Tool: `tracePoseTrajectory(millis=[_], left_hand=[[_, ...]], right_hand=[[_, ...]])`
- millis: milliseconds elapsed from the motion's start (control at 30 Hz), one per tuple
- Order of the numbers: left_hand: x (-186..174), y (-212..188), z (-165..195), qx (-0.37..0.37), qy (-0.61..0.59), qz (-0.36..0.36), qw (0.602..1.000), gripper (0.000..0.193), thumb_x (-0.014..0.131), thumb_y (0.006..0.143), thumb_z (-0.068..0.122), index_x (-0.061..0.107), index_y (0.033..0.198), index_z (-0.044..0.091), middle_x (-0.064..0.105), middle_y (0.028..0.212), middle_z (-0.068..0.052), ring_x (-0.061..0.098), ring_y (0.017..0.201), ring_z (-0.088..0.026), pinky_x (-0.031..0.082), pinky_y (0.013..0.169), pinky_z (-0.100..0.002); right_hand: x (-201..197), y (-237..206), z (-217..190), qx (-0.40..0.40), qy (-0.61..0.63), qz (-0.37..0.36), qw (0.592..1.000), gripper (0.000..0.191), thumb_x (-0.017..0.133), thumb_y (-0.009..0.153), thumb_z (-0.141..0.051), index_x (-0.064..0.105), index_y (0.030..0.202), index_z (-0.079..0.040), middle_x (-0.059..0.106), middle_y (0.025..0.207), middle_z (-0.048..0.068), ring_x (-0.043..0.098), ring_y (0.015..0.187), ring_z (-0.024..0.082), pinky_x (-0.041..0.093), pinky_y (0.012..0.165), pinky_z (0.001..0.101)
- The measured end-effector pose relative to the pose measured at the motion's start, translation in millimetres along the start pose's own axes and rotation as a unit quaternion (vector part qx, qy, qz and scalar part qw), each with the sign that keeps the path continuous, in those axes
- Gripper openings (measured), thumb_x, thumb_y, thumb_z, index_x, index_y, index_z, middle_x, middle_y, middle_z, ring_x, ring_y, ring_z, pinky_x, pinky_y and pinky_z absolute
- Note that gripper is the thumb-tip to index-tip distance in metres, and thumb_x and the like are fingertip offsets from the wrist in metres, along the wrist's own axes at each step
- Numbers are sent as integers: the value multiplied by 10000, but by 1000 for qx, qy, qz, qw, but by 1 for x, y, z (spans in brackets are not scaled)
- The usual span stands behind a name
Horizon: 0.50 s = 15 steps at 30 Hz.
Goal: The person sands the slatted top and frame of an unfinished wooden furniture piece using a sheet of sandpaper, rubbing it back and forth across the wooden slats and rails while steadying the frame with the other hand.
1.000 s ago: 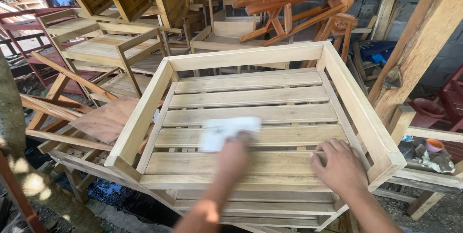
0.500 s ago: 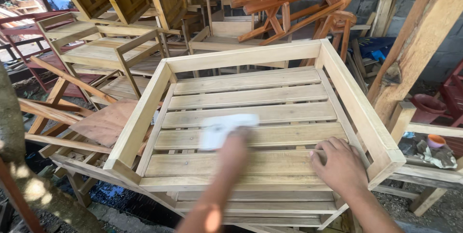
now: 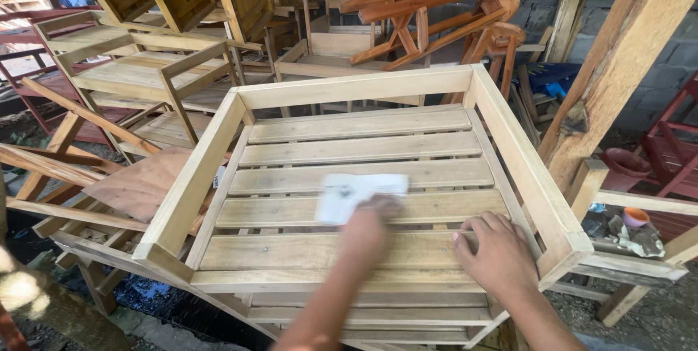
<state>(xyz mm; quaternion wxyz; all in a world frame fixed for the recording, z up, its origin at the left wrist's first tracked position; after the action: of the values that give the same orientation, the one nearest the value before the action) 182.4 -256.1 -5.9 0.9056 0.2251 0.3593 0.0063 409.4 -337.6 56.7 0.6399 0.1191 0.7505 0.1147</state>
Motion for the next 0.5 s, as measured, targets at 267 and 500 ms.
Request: tracePoseTrajectory(millis=[267, 500], left_hand=[[-124, -38, -93, -249, 137, 73, 956, 330, 399, 1045, 131, 672, 1171, -4, 707, 1125, -229, 690, 1030, -372, 551, 942, -478], [59, -21, 16, 69, 167, 27, 983, 414, 506, 892, 132, 628, 1280, 52, 699, 1135, -247, 665, 1036, -445, 501, 972, -533]], right_hand=[[11, 2, -4, 26, -34, -16, 999, 348, 571, 902, -414, 687, 1062, -128, 659, 1132, 45, 578, 1194, 208, 384, 1124, 409], [7, -2, 6, -15, 34, 25, 999, 348, 589, 879, -411, 703, 1058, -135, 669, 1122, 61, 583, 1180, 246, 394, 1089, 435]])
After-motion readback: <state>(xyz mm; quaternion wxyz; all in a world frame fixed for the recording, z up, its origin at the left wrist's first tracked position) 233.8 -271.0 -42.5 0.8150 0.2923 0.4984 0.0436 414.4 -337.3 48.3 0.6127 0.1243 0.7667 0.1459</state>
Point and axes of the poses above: each hand's wrist, its own y-axis towards the middle knuckle, its own x-axis out of the palm, z = x × y, the point moved 1 cm from there along y, towards the middle knuckle
